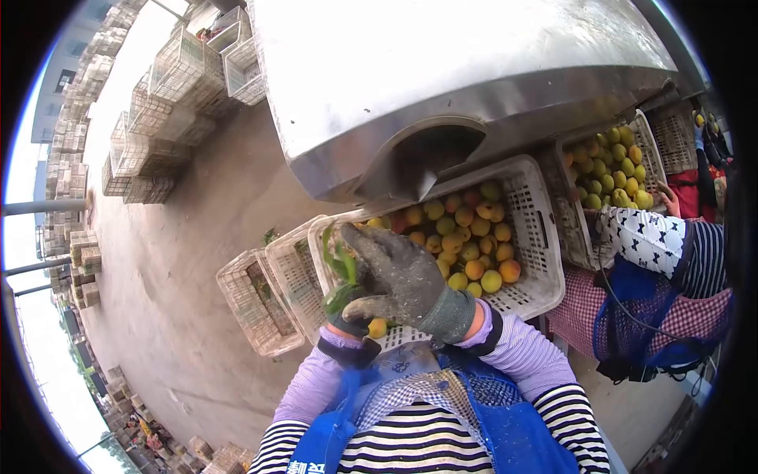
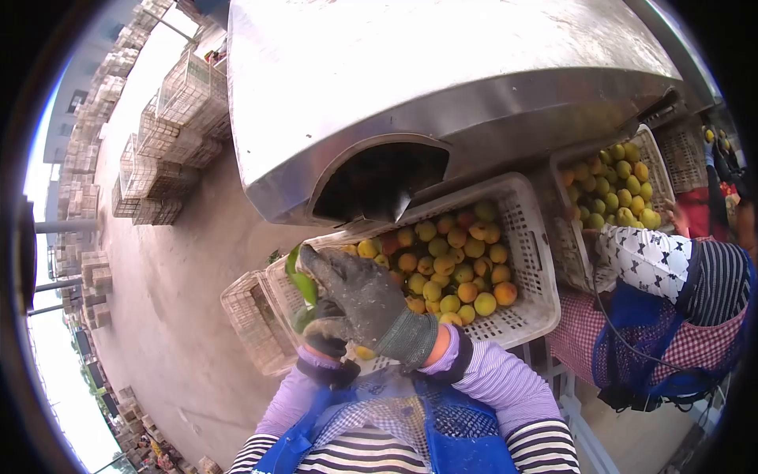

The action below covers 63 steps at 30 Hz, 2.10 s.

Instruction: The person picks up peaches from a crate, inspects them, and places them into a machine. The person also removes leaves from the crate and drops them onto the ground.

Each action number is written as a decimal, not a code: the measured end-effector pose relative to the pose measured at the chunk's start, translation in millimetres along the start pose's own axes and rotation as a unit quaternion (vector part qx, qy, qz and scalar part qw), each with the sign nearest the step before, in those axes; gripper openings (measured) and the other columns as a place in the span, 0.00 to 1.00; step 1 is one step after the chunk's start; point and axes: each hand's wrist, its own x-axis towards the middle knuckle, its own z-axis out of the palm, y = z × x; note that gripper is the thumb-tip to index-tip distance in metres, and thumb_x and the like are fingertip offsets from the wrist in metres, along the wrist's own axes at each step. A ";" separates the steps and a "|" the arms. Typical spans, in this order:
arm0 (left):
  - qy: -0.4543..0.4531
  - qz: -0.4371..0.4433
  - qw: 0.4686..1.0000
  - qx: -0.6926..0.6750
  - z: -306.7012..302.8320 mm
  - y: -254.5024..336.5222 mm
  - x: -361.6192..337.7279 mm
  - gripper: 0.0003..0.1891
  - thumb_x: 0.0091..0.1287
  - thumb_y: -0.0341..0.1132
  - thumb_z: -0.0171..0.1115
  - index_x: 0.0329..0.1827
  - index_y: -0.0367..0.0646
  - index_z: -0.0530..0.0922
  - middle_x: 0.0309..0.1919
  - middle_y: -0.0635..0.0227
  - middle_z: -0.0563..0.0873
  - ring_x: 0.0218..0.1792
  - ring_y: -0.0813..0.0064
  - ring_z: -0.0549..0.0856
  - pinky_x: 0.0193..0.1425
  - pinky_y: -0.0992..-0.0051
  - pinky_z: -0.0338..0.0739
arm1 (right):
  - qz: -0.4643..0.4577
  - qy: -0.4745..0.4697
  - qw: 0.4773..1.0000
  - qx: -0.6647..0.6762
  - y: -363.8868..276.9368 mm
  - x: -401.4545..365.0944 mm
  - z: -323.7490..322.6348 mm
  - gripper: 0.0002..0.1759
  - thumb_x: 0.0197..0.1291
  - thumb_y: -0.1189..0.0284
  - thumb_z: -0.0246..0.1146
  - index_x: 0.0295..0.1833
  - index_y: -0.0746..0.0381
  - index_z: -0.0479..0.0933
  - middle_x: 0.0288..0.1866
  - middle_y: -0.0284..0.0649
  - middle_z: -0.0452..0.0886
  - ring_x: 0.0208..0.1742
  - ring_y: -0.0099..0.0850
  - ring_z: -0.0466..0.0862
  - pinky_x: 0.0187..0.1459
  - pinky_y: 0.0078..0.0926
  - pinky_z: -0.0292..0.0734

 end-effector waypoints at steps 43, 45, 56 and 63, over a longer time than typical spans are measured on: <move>-0.138 0.009 0.648 0.749 -112.2 -176.1 110.1 0.39 0.63 0.51 0.67 0.76 0.47 0.66 0.68 0.51 0.75 0.68 0.48 0.74 0.70 0.56 0.71 | 0.360 -0.080 0.897 -0.244 248.1 -172.6 -5.1 0.13 0.64 0.67 0.65 0.52 0.60 0.81 0.47 0.49 0.85 0.44 0.49 0.86 0.45 0.45 0.81; -0.157 -0.075 0.589 0.789 -89.4 -175.5 122.7 0.43 0.61 0.55 0.68 0.78 0.47 0.64 0.72 0.53 0.71 0.73 0.46 0.68 0.76 0.54 0.63 | 0.392 -0.165 0.876 -0.229 252.9 -183.7 0.2 0.13 0.63 0.68 0.64 0.52 0.59 0.81 0.48 0.48 0.85 0.47 0.48 0.86 0.47 0.45 0.81; -0.315 -0.236 0.378 0.838 -11.5 -175.5 198.0 0.50 0.60 0.63 0.66 0.81 0.49 0.59 0.78 0.53 0.63 0.79 0.53 0.61 0.80 0.52 0.55 | 0.436 0.094 0.875 -0.187 302.6 -148.6 29.5 0.17 0.70 0.74 0.55 0.62 0.61 0.77 0.58 0.49 0.81 0.61 0.45 0.82 0.56 0.42 0.79; -0.259 -0.163 0.477 0.824 -40.1 -205.3 166.9 0.46 0.60 0.59 0.69 0.79 0.49 0.63 0.76 0.54 0.65 0.77 0.52 0.63 0.80 0.58 0.57 | 0.580 0.217 0.745 0.248 319.7 -125.2 -3.0 0.17 0.72 0.62 0.57 0.58 0.60 0.77 0.56 0.46 0.82 0.55 0.43 0.82 0.57 0.38 0.77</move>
